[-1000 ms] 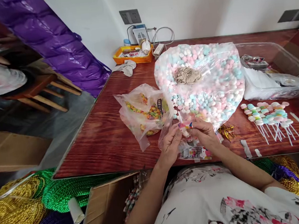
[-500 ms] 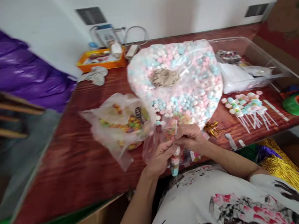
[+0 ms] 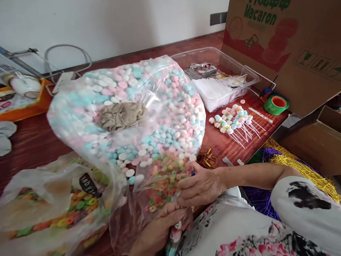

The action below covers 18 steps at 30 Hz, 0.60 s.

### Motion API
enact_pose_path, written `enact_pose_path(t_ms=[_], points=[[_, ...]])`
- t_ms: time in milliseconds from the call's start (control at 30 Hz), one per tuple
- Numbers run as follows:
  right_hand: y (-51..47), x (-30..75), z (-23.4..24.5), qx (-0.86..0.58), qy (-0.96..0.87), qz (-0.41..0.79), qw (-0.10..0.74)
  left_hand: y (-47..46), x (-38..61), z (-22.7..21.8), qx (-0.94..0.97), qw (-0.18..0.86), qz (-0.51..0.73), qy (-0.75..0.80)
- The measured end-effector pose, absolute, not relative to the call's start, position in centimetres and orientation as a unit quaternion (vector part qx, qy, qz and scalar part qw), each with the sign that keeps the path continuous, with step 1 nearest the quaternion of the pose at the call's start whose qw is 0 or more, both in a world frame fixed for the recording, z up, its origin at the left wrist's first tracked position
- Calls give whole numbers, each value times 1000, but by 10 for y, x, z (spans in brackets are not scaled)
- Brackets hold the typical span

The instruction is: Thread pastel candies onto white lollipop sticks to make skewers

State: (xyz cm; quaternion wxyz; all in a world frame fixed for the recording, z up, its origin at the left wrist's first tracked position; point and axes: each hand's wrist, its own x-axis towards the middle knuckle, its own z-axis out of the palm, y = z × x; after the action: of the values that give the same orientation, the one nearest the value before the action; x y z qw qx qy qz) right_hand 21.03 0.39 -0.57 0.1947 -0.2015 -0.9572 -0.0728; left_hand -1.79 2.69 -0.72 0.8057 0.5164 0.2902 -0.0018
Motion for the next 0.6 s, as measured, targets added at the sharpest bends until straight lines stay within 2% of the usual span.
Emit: enact_pose_path(t_ms=[67,100,167,233,267,333,367,433,533,600], points=[[-2,209,-16,-229,-953,-29,197,23,-12,-6,592,749,-20,297],[-7,206,-23,-273,-940,7,205,20,-10,-5,660,685,-4,308],[-19,200,-38,-373,-894,96,228,13,-8,-4,813,486,65,315],[-31,194,-49,-420,-856,179,243,7,-9,-6,910,274,145,275],[-35,192,-52,-429,-843,207,253,5,-11,-7,931,200,173,252],[-40,189,-50,-454,-816,217,283,3,-15,-10,936,154,202,244],[-41,190,-46,-478,-801,201,299,4,-17,-11,924,180,205,268],[-39,193,-37,-504,-793,133,316,8,-20,-12,862,315,190,350],[-33,201,-31,-432,-845,34,314,14,-21,-8,674,591,93,434],[-30,205,-36,-367,-873,23,321,16,-19,-5,564,711,3,420]])
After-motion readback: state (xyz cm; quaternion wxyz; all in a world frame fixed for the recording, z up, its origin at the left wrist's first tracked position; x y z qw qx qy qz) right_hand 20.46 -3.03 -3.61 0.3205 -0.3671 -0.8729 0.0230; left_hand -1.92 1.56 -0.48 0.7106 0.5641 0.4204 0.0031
